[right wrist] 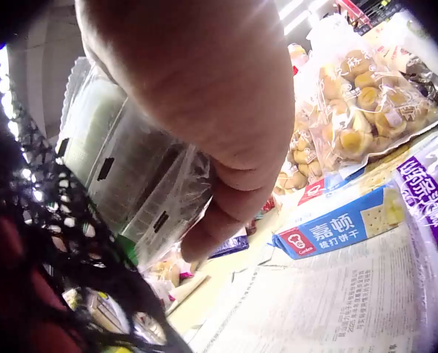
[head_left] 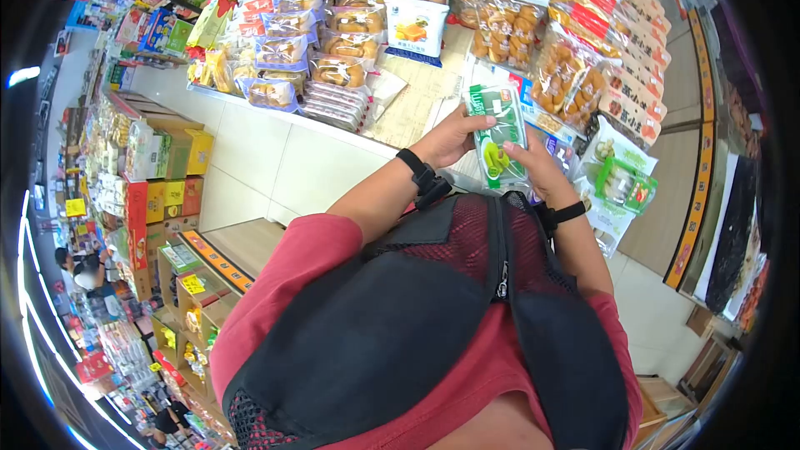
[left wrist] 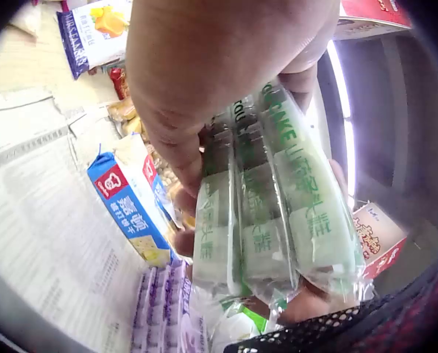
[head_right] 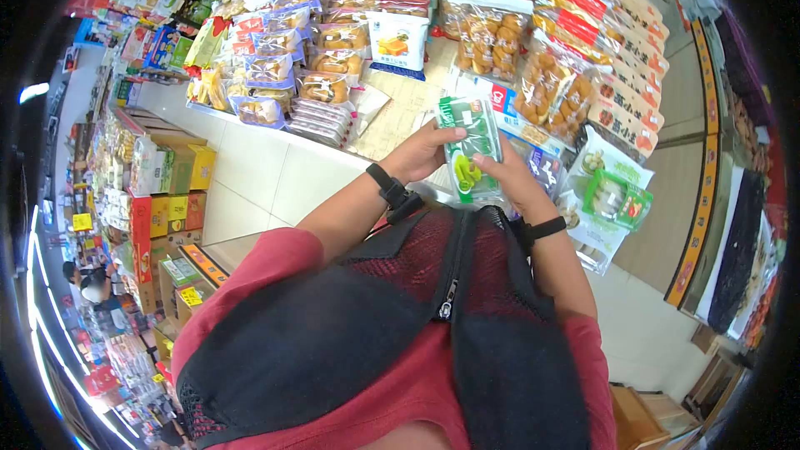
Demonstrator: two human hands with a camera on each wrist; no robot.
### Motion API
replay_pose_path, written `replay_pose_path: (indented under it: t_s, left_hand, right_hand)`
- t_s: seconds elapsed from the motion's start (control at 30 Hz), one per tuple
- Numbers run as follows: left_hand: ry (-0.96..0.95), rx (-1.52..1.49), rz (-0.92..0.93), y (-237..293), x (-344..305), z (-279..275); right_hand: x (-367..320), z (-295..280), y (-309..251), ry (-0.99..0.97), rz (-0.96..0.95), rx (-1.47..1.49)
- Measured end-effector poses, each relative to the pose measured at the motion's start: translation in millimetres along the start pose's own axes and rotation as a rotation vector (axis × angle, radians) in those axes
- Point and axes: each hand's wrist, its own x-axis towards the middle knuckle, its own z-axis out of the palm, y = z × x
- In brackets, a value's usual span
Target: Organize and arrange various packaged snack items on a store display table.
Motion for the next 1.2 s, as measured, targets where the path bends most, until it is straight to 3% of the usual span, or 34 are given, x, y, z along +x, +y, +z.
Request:
replay_pose_path:
  t_s: [0.07,0.17,0.23,0.3,0.43,0.47,0.6,0.73,0.83,0.93,1.13,1.2]
  left_hand:
    - [0.013,0.087,-0.042,13.1,-1.4,-11.3]
    - [0.019,0.156,-0.104,29.1,-6.6,-45.4]
    - [0.077,0.224,-0.113,39.3,-13.6,-75.1]
    - [0.197,0.389,-0.164,49.9,-26.6,-106.4]
    - [0.258,0.395,-0.112,72.6,-69.7,-160.2]
    - [0.280,0.371,-0.107,74.1,-79.1,-173.4]
    - [0.281,0.313,-0.112,89.2,-119.7,-207.4]
    - [0.330,0.248,-0.095,95.2,-148.0,-231.0]
    - [0.321,0.281,-0.100,96.5,-160.3,-240.7]
    - [0.315,0.274,-0.109,99.7,-161.9,-240.7]
    - [0.254,0.355,-0.147,99.2,-143.4,-228.9]
    - [0.198,0.400,-0.189,98.6,-130.0,-221.6]
  right_hand:
    - [12.5,16.2,-14.5,0.036,0.101,0.154]
    - [41.7,26.6,-17.1,0.017,0.125,0.001]
    - [66.2,38.5,-26.6,0.040,0.092,-0.185]
    - [94.6,48.9,-32.3,0.066,0.039,-0.647]
    - [155.4,70.7,-34.3,0.007,0.106,-1.026]
    - [171.4,69.3,-18.8,0.012,-0.051,-1.136]
    - [223.1,94.7,-9.5,-0.055,-0.052,-1.397]
    - [251.0,109.1,4.0,-0.080,-0.007,-1.481]
    - [257.5,115.4,15.2,-0.126,-0.142,-1.496]
    - [263.1,117.6,22.2,-0.065,-0.155,-1.554]
    - [241.4,101.2,22.2,0.159,-0.365,-1.565]
    - [223.1,87.1,23.6,0.283,-0.393,-1.416]
